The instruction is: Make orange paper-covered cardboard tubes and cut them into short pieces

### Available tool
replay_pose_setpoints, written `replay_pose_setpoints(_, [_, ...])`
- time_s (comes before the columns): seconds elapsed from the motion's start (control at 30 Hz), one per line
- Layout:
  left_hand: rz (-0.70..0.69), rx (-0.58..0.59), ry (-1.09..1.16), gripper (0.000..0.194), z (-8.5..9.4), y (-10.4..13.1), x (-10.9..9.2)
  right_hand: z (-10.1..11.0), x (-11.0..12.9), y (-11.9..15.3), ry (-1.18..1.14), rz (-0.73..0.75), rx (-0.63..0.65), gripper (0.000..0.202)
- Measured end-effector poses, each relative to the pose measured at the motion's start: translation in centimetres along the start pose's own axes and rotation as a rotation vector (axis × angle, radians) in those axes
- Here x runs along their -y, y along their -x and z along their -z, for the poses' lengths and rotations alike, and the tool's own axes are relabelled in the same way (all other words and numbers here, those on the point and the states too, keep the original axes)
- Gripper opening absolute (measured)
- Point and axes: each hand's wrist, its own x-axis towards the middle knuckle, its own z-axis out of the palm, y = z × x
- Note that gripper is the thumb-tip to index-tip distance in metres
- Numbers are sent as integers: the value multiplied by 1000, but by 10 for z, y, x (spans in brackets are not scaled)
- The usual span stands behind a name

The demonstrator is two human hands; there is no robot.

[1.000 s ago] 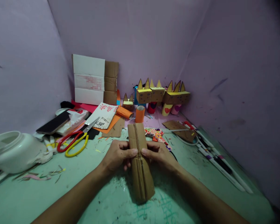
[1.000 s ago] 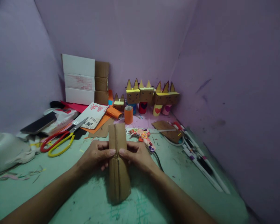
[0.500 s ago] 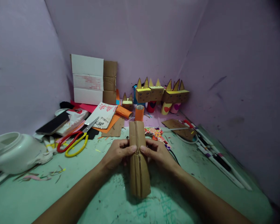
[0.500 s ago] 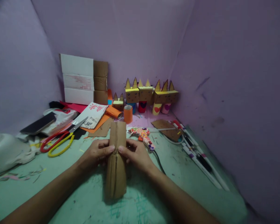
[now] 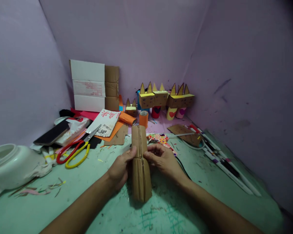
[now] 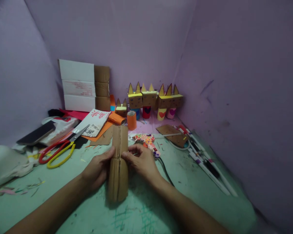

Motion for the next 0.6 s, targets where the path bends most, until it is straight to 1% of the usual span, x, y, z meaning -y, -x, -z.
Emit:
replay_pose_setpoints(0.07, [77,6,36,35,1,-1,-2,-1,-1,2,11,16,-26,34])
replay_pose_setpoints(0.1, [135,26,48,35,2,-1,-3,-2,0,3,20,21,-5,33])
replay_pose_setpoints(0.17, [223,71,70,41,3,-1,-8,1,4,4,47,48,62,31])
replay_pose_setpoints(0.2, [241,88,80,45,3,-1,-10,5,7,3,68,82,69,31])
replay_pose_setpoints(0.23, [242,95,90,48,4,0,-12,11,11,2,107,134,45,31])
replay_pose_setpoints(0.27, [234,93,102,49,5,0,-14,19,15,-1,166,194,-15,30])
replay_pose_setpoints(0.4, [213,99,135,48,9,-1,-17,56,24,-16,565,416,-422,35])
replay_pose_setpoints(0.5, [214,126,156,48,12,-3,-16,73,24,-26,640,439,-543,37])
replay_pose_setpoints(0.6, [210,123,185,49,14,-3,-17,77,20,-32,674,423,-635,42])
